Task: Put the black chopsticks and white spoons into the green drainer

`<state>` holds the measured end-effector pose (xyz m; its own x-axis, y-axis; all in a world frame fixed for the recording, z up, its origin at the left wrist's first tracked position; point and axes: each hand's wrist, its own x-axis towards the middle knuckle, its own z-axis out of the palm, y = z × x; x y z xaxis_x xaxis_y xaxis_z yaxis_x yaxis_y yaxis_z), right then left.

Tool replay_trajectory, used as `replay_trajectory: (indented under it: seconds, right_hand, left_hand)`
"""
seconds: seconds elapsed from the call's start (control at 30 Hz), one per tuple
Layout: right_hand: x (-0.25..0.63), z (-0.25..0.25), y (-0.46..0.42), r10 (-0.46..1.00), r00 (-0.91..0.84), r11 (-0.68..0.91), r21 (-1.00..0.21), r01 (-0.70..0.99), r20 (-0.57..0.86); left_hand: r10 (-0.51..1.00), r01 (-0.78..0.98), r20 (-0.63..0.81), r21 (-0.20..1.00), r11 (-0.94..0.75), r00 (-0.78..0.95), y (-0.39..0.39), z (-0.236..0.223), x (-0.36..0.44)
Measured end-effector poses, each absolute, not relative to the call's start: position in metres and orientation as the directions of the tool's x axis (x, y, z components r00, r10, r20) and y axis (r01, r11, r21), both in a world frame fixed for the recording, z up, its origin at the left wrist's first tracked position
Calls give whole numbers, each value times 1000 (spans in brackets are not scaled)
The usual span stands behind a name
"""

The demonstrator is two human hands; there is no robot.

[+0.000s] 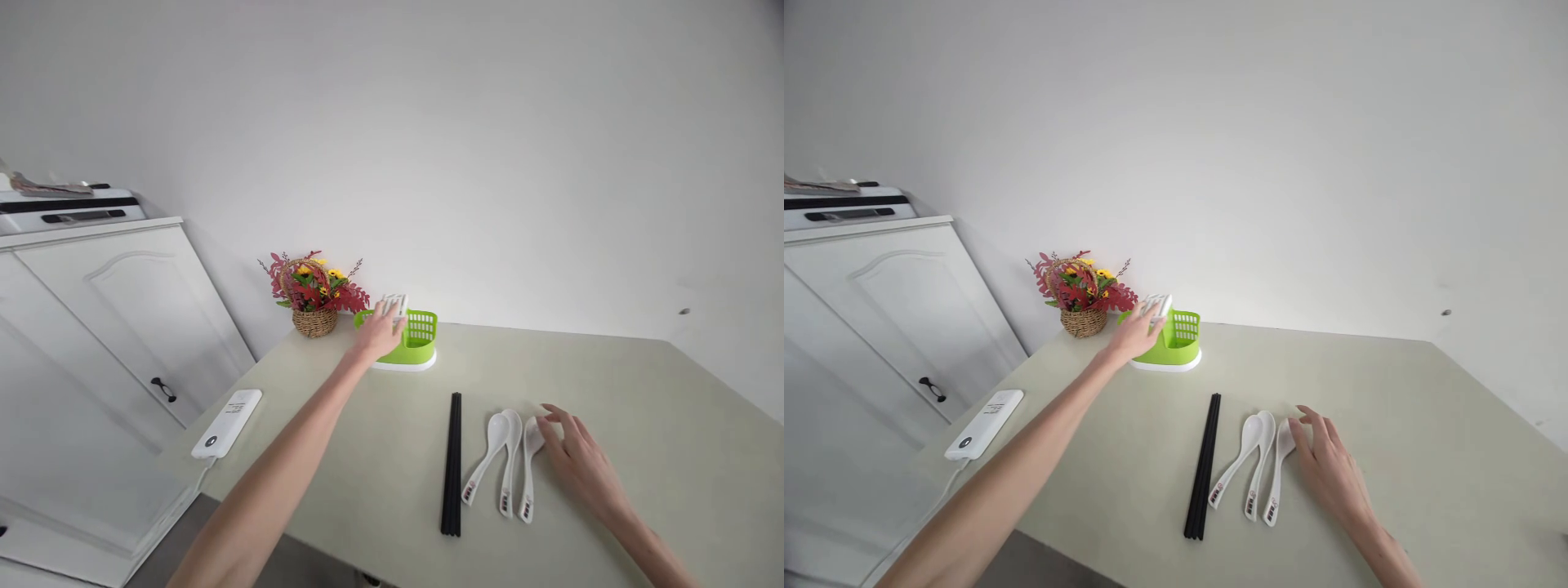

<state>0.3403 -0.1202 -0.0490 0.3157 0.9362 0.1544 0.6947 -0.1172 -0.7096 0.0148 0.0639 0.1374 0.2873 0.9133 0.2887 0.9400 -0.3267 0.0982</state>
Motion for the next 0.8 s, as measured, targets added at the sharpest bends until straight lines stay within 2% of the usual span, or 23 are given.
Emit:
replay_trajectory:
  seconds: [0.3, 0.4, 0.57, 0.67, 0.73, 0.8]
  right_hand:
    - [360, -60, -143, 899, 428, -168, -830, 532, 92]
    - [356, -58, -141, 891, 441, -143, -857, 496, 106]
    - [355, -56, -139, 883, 454, -116, -885, 452, 116]
    - [357, -55, -139, 884, 454, -108, -896, 430, 111]
    - [359, -55, -140, 884, 456, -115, -899, 424, 102]
    - [360, -54, -142, 887, 453, -120, -897, 426, 96]
  left_hand:
    - [809, 833, 276, 50, -552, 519, 27, 128, 140]
    - [787, 815, 290, 38, -578, 545, 15, 126, 161]
    - [778, 785, 257, 96, -611, 574, 3, 132, 173]
    - [756, 777, 361, 120, -618, 546, -6, 134, 163]
    - [737, 789, 506, 163, -592, 448, -17, 130, 148]
    - [756, 804, 576, 266, -532, 310, -31, 116, 128]
